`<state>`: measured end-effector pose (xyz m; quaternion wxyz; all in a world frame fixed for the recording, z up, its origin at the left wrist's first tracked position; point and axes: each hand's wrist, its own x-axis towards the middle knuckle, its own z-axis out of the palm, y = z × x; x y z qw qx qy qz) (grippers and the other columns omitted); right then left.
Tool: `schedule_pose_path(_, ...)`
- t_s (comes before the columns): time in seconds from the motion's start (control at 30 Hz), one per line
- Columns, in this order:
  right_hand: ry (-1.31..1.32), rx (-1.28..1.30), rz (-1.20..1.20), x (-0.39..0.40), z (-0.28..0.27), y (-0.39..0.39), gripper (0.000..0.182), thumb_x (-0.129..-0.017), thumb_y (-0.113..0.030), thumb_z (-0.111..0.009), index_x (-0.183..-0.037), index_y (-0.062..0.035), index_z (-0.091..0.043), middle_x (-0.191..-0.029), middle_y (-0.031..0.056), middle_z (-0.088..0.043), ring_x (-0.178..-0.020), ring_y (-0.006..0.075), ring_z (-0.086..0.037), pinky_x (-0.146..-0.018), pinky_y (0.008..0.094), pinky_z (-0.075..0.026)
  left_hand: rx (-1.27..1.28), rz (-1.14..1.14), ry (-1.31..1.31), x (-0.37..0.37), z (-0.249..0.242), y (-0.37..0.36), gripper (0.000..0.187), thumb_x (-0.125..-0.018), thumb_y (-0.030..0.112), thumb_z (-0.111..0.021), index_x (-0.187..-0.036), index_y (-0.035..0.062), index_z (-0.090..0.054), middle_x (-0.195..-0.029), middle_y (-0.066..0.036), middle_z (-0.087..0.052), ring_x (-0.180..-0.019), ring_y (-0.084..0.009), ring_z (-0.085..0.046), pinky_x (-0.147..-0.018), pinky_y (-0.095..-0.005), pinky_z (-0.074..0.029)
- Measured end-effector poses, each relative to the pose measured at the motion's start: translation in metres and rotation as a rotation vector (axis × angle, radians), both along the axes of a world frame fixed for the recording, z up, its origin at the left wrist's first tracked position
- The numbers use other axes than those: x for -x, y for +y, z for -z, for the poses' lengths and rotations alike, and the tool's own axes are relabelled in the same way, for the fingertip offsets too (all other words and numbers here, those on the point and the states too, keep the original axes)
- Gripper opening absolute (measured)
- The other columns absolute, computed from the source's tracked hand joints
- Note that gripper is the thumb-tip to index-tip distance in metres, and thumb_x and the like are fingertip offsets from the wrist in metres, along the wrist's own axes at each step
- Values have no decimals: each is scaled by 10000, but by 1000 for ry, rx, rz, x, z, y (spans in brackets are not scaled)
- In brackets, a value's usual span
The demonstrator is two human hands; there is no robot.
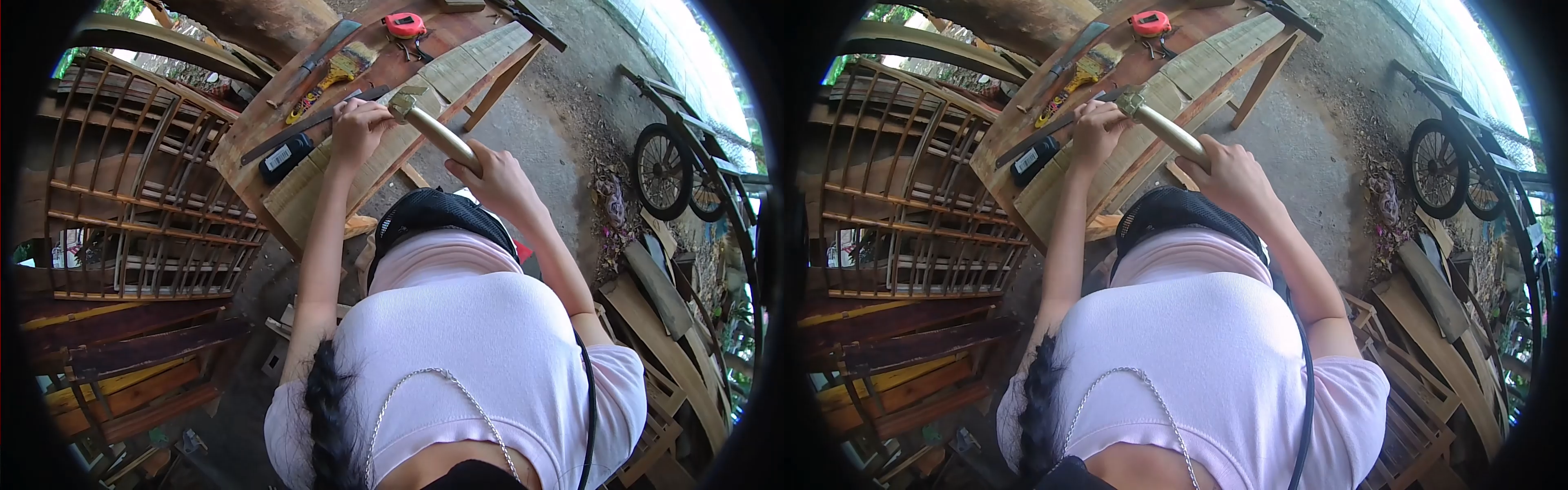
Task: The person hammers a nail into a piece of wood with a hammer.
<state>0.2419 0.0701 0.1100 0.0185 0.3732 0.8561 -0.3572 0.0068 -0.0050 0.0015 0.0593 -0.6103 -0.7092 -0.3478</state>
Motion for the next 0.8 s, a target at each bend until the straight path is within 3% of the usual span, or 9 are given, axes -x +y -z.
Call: schedule_pose_path(0.8, 100, 11, 21, 1, -3, 3, 353, -853, -376, -583, -916, -30, -616, -727, 186, -635, -703, 351, -628, -666, 434, -473, -2, 17, -13, 0, -3, 1, 135, -707, 256, -724, -785, 151, -688, -817, 57, -659, -838, -163, -567, -844, -354, -341)
